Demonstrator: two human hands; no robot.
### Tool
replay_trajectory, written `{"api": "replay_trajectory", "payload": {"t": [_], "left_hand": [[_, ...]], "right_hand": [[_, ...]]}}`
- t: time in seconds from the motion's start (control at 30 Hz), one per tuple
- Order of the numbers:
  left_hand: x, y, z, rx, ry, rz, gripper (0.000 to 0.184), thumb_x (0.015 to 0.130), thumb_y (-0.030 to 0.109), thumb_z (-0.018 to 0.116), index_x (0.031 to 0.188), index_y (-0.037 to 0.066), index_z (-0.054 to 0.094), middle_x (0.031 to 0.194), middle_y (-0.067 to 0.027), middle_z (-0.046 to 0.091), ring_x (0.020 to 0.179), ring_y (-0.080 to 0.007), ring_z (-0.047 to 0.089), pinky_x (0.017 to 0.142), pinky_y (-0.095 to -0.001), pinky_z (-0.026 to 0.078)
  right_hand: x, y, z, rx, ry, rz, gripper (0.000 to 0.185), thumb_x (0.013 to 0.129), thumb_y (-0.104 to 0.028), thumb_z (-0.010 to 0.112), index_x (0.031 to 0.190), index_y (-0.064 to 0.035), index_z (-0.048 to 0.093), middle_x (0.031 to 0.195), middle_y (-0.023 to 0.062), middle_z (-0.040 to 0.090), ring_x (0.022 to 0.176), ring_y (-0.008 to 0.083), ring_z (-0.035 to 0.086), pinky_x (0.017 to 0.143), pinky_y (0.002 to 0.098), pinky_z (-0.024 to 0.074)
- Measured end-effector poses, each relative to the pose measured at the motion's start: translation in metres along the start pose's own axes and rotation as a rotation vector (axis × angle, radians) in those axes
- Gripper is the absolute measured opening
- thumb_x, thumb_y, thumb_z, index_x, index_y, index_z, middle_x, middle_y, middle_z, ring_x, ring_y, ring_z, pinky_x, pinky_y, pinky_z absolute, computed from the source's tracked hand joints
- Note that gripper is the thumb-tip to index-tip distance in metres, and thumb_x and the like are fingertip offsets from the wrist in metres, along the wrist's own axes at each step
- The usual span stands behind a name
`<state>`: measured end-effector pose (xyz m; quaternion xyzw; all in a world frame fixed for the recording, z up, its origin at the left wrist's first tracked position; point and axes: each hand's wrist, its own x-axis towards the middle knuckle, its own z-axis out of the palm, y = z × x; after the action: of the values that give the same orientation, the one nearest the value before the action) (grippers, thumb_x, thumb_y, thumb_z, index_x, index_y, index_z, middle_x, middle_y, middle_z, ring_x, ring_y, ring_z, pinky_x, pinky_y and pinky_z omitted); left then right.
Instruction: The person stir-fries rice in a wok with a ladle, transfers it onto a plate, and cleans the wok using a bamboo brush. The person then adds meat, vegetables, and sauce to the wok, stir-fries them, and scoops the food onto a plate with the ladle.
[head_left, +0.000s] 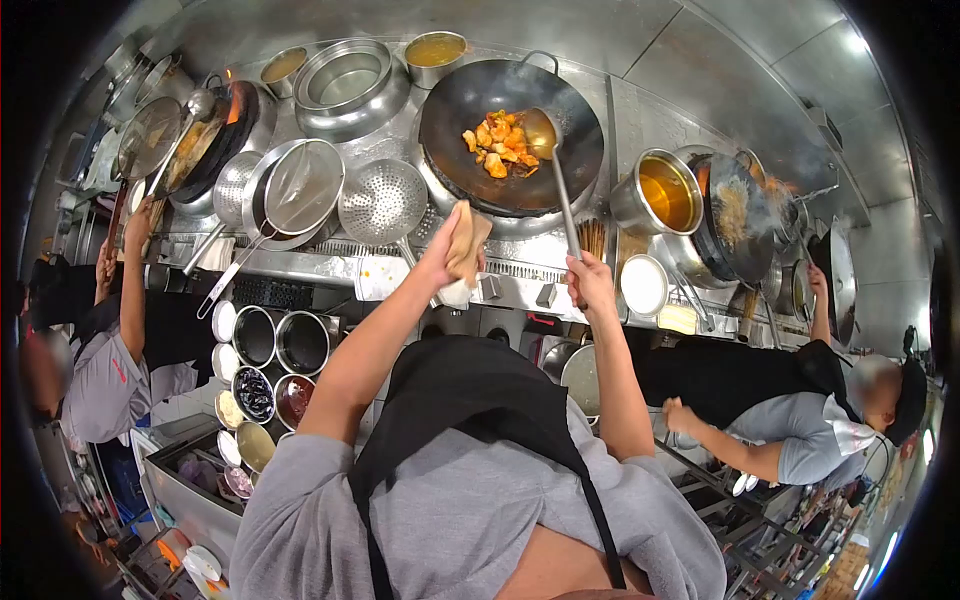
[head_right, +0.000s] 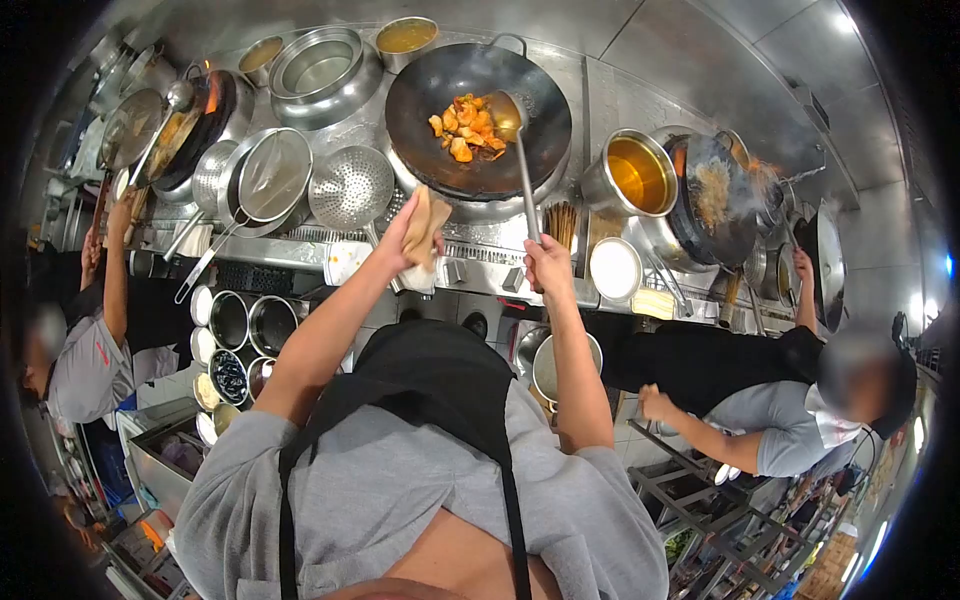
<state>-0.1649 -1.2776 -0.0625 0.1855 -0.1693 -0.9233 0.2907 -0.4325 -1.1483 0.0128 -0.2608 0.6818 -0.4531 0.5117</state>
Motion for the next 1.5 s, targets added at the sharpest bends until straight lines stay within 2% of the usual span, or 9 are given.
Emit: {"api": "replay_trajectory", "payload": {"t": [0.3, 0.63, 0.73, 0.97, 1.13, 1.2, 1.3, 1.4, 1.5], "left_hand": [[-0.048, -0.017, -0.022, -0.087, 0.267, -0.039, 0.040, 0.096, 0.043, 0.064, 0.122, 0.013, 0.056, 0.099, -0.0137, 0.068, 0.076, -0.0203, 0.066, 0.066, -0.0335, 0.058], [0.045, 0.008, 0.004, -0.119, 0.564, 0.041, 0.053, 0.101, 0.055, 0.049, 0.120, 0.006, 0.052, 0.102, -0.0137, 0.065, 0.081, -0.0282, 0.067, 0.067, -0.0420, 0.059], [0.092, 0.015, 0.009, -0.089, 0.652, 0.091, 0.041, 0.102, 0.043, 0.049, 0.114, 0.004, 0.054, 0.096, -0.0135, 0.065, 0.078, -0.0297, 0.067, 0.066, -0.0471, 0.059], [0.104, 0.009, 0.050, -0.073, 0.668, -0.178, 0.018, 0.094, 0.017, 0.045, 0.087, 0.006, 0.057, 0.080, -0.0112, 0.063, 0.066, -0.0301, 0.062, 0.065, -0.0521, 0.057], [0.063, 0.001, 0.057, -0.012, 0.600, -0.132, 0.019, 0.093, 0.018, 0.046, 0.082, 0.008, 0.058, 0.075, -0.0091, 0.062, 0.065, -0.0266, 0.064, 0.061, -0.0474, 0.058], [0.069, -0.023, -0.039, -0.077, 0.060, -0.064, 0.011, 0.091, 0.016, 0.050, 0.084, 0.008, 0.055, 0.077, -0.0082, 0.060, 0.062, -0.0234, 0.061, 0.054, -0.0437, 0.054], [0.021, -0.058, -0.030, 0.024, 0.582, 0.025, 0.006, 0.089, 0.015, 0.051, 0.089, 0.009, 0.051, 0.076, -0.0070, 0.055, 0.059, -0.0227, 0.056, 0.050, -0.0413, 0.051], [-0.007, -0.068, -0.073, -0.167, 0.508, -0.423, 0.006, 0.090, 0.015, 0.049, 0.088, 0.010, 0.049, 0.074, -0.0068, 0.053, 0.057, -0.0238, 0.053, 0.045, -0.0388, 0.044], [-0.030, -0.028, 0.068, -0.254, 0.639, -0.220, 0.029, 0.090, 0.015, 0.049, 0.062, 0.014, 0.040, 0.056, -0.0028, 0.040, 0.047, -0.0201, 0.041, 0.049, -0.0380, 0.040]], "right_hand": [[0.084, 0.014, 0.018, -0.750, 0.065, -0.418, 0.035, 0.090, -0.021, 0.061, 0.120, -0.0022, 0.057, 0.097, 0.0275, 0.067, 0.096, 0.0466, 0.064, 0.085, 0.0511, 0.0488], [-0.064, -0.045, -0.047, -0.947, -0.005, -0.328, 0.030, 0.087, -0.018, 0.066, 0.114, -0.0042, 0.062, 0.074, 0.0152, 0.066, 0.069, 0.0332, 0.064, 0.067, 0.0420, 0.0514], [-0.126, -0.117, -0.041, -0.721, -0.166, 0.149, 0.025, 0.092, -0.016, 0.062, 0.107, 0.0031, 0.058, 0.068, 0.0148, 0.059, 0.064, 0.0270, 0.061, 0.062, 0.0413, 0.0474], [-0.129, -0.107, -0.026, -1.159, -0.097, -0.249, 0.030, 0.092, -0.021, 0.060, 0.112, 0.0011, 0.058, 0.092, 0.0298, 0.067, 0.093, 0.0486, 0.063, 0.083, 0.0537, 0.0483], [-0.123, -0.112, -0.037, -1.226, -0.058, -0.168, 0.032, 0.093, -0.022, 0.061, 0.118, -0.0020, 0.060, 0.093, 0.0263, 0.069, 0.095, 0.0449, 0.065, 0.083, 0.0530, 0.0498], [-0.092, -0.072, -0.032, -1.252, 0.059, -0.269, 0.033, 0.094, -0.023, 0.061, 0.119, -0.0025, 0.059, 0.093, 0.0254, 0.070, 0.094, 0.0445, 0.066, 0.082, 0.0530, 0.0501], [-0.083, -0.054, -0.020, -1.082, 0.185, -0.329, 0.035, 0.095, -0.025, 0.060, 0.122, -0.0032, 0.059, 0.094, 0.0249, 0.070, 0.092, 0.0441, 0.066, 0.080, 0.0535, 0.0503], [-0.112, -0.080, -0.034, -0.969, 0.099, -0.337, 0.042, 0.093, -0.020, 0.064, 0.131, -0.0023, 0.057, 0.081, 0.0187, 0.068, 0.078, 0.0331, 0.067, 0.075, 0.0435, 0.0510], [-0.143, -0.115, -0.079, -0.910, -0.034, -0.280, 0.042, 0.093, -0.017, 0.067, 0.130, -0.0001, 0.060, 0.065, 0.0034, 0.056, 0.055, 0.0096, 0.051, 0.052, 0.0294, 0.0425]]}}
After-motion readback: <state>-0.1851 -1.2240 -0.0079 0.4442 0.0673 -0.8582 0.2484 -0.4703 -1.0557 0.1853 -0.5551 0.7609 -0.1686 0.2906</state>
